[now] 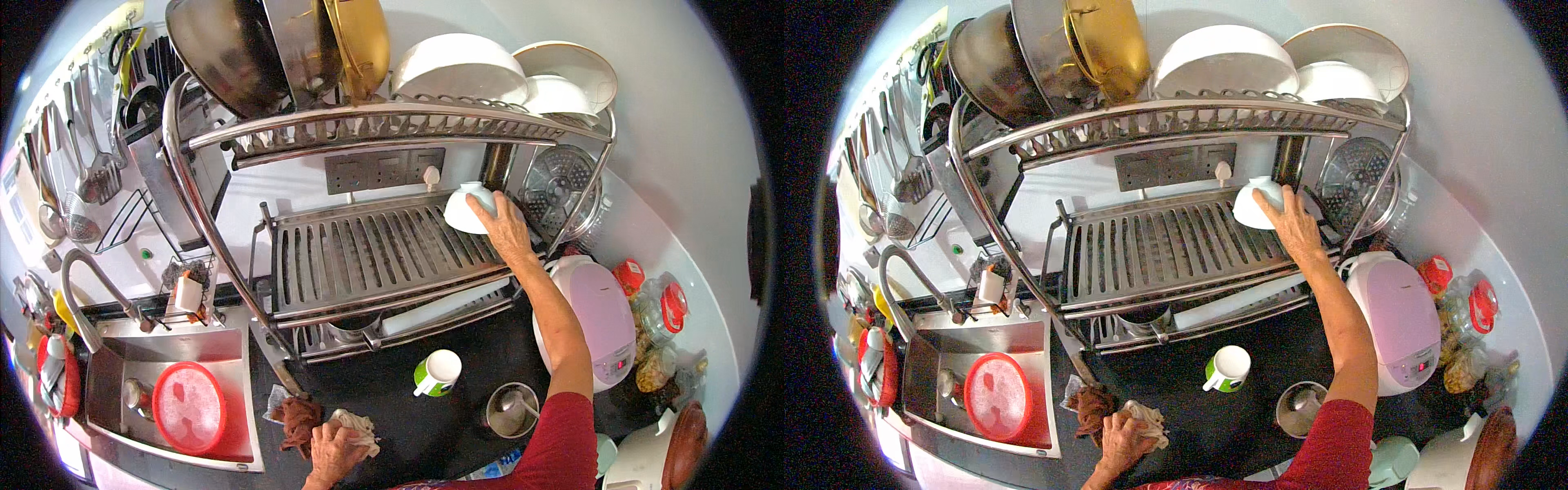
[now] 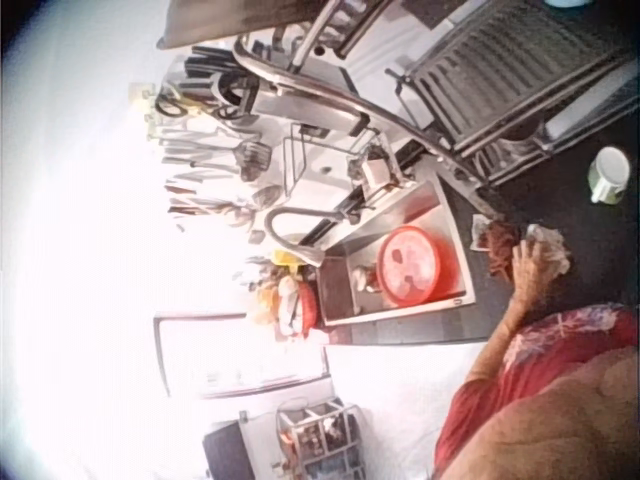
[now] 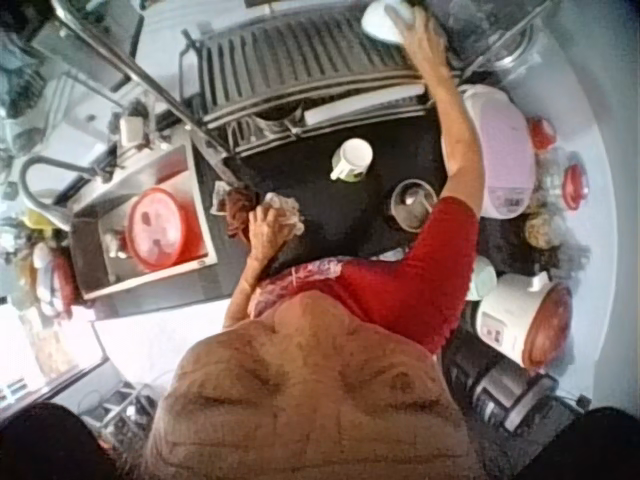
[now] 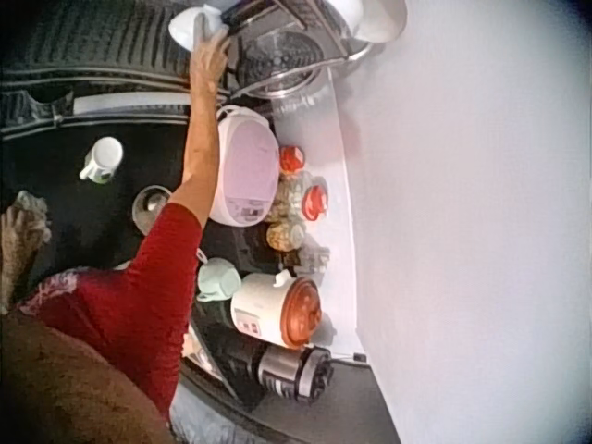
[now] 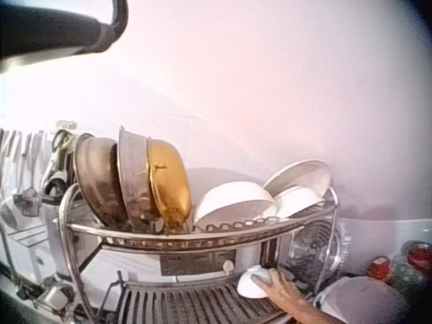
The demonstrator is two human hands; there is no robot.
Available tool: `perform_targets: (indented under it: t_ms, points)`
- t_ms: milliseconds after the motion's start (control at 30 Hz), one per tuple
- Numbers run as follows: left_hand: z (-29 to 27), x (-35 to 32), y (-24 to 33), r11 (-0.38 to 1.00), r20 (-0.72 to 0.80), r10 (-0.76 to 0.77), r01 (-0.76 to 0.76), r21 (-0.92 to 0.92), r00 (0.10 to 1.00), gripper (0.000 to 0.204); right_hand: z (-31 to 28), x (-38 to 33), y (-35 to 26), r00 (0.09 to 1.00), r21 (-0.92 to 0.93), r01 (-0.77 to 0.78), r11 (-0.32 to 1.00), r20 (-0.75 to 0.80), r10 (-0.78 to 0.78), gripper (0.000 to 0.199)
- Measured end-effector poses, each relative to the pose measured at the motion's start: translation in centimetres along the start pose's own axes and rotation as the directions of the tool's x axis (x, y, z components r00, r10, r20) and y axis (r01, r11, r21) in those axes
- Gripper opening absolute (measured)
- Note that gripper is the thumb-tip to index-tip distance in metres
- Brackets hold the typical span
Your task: The person dries various kitchen items, including a metal pot, a gold-colored pan, white bowls, and a white plate, using a cloth. After drying each item, they place it onto a metal dish rack located next to the sink.
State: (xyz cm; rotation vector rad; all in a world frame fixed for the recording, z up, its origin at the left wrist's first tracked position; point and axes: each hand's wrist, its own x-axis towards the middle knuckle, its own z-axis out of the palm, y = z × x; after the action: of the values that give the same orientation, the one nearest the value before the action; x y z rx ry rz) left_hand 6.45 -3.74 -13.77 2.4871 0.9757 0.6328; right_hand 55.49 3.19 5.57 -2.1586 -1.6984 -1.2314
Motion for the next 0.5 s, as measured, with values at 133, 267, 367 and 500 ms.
perform_targets:
  t_ms: [133, 267, 367, 500]
  points:
    - [0.0, 0.1, 0.2, 0.999, -0.001, -0.038, 0.038, 0.023, 0.999, 0.038, -0.2, -0.1, -0.8, 1.000, 0.114, -0.004, 0.994, -0.023, 0.007, 0.076]
    - [0.0, 0.2, 0.1, 1.000, 0.012, -0.009, 0.009, 0.020, 1.000, 0.039, 0.0, 0.1, -0.8, 0.996, 0.082, -0.051, 0.995, 0.080, 0.044, 0.075]
    - [0.0, 0.0, 0.1, 0.998, 0.008, 0.001, -0.001, 0.064, 1.000, 0.039, -0.6, 1.3, -1.9, 0.966, 0.184, -0.139, 0.973, 0.243, 0.092, 0.093]
    - [-0.1, 0.2, 0.2, 0.999, -0.014, 0.012, -0.012, 0.045, 1.000, 0.039, -1.3, 1.8, -1.9, 0.941, 0.226, -0.164, 0.960, 0.329, 0.084, 0.095]
